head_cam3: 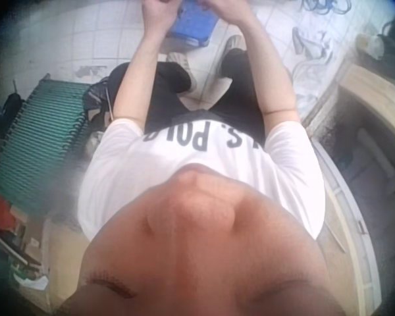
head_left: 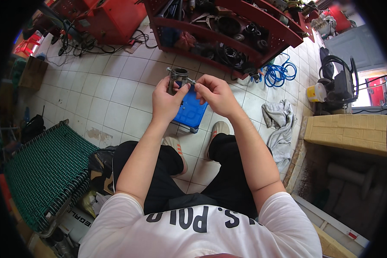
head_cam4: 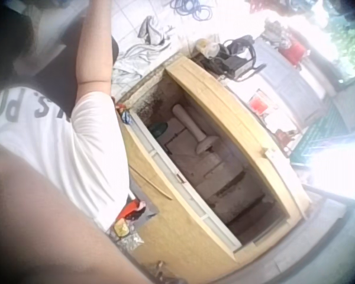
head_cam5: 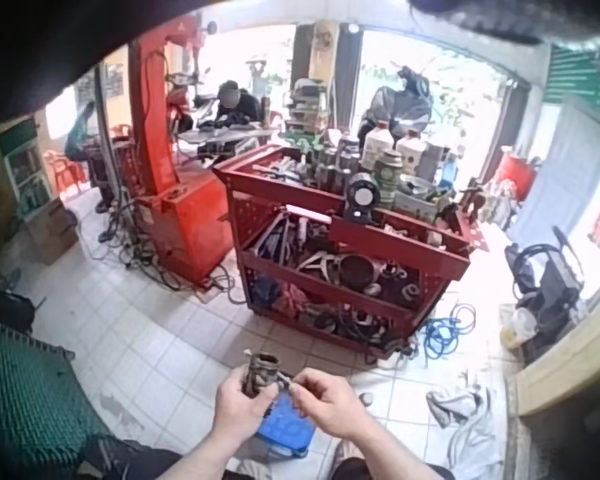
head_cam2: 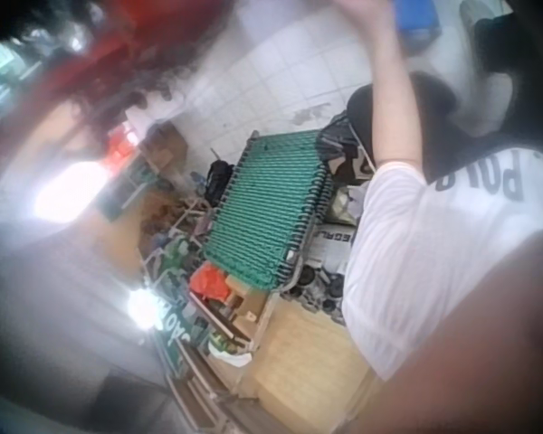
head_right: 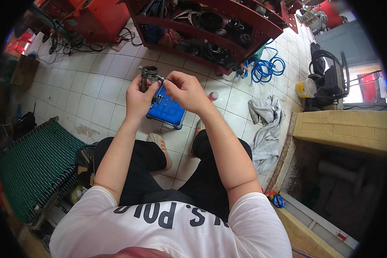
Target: The person sits on the floor and assembles a small mechanical component, likely a carburetor, using a screwdriver. They insert a small metal piece into the device, tighten it, and repeatedly rotate and inspect the assembly to check the fit.
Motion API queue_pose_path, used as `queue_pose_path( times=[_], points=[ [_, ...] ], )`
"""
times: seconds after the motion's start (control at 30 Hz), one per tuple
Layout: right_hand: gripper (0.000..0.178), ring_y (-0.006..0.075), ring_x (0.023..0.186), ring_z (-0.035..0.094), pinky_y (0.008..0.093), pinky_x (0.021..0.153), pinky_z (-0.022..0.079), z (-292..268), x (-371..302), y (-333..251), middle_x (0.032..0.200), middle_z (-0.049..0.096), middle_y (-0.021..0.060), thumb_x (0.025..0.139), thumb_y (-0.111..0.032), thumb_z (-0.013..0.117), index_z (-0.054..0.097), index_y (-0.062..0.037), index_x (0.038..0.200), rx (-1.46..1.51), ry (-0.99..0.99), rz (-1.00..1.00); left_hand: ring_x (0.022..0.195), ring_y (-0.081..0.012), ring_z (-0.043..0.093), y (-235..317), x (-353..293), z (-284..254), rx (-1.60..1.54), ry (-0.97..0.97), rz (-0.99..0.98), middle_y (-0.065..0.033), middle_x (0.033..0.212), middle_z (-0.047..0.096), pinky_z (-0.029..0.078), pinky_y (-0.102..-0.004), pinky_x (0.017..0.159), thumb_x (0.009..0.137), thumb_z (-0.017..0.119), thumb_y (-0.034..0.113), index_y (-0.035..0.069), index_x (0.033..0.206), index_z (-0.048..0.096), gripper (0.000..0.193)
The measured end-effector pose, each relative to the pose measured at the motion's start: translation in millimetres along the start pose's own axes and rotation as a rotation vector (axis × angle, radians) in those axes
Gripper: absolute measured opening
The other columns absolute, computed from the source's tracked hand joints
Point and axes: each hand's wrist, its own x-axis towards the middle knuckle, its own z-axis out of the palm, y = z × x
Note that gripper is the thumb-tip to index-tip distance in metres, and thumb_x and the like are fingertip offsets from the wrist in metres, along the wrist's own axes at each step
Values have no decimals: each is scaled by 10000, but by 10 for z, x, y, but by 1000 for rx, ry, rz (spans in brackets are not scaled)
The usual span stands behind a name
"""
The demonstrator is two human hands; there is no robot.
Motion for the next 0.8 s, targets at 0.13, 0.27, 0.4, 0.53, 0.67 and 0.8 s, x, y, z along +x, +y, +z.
queue_pose_path(
  times=[0.13,0.27,0.4,0.53,0.67,0.8],
  points=[
    [235,96,675,622,271,624,538,2,-3,7,753,665,42,993,-220,627,655,11,955,-32,2,0,745,-145,606,62,6,-32,113,-3,59,-38,853,603,509,-310,696,803,842,229,-2,1037,683,365],
    [229,96,678,624,270,614,536,33,-6,5,757,669,44,995,-217,628,659,7,962,-89,3,0,738,-163,618,110,-9,-54,157,-32,123,-48,855,596,511,-321,682,787,846,212,-5,1042,679,374],
    [231,98,679,627,272,617,537,34,-5,39,770,681,51,1000,-224,634,660,5,978,-89,-16,-15,721,-173,618,92,5,-79,180,-82,143,-48,846,595,514,-320,670,756,853,227,7,1035,676,397],
    [244,99,683,630,277,625,541,-15,0,66,781,688,47,991,-247,667,658,-3,990,-56,-55,13,715,-172,620,66,21,-118,184,-151,202,-46,839,604,520,-310,669,718,864,272,25,1014,680,428],
    [286,87,691,621,274,628,537,-84,3,46,773,673,25,949,-288,743,651,-18,960,-20,-86,60,731,-157,620,27,24,-137,107,-216,150,-45,825,619,528,-306,679,695,894,332,31,1017,687,487],
    [356,64,678,591,252,608,503,-193,-13,-28,743,640,-6,867,-321,841,614,-46,866,-22,-132,95,749,-146,618,112,19,-156,148,-246,106,-33,795,609,532,-298,693,675,932,463,32,1033,692,609]
  ],
)
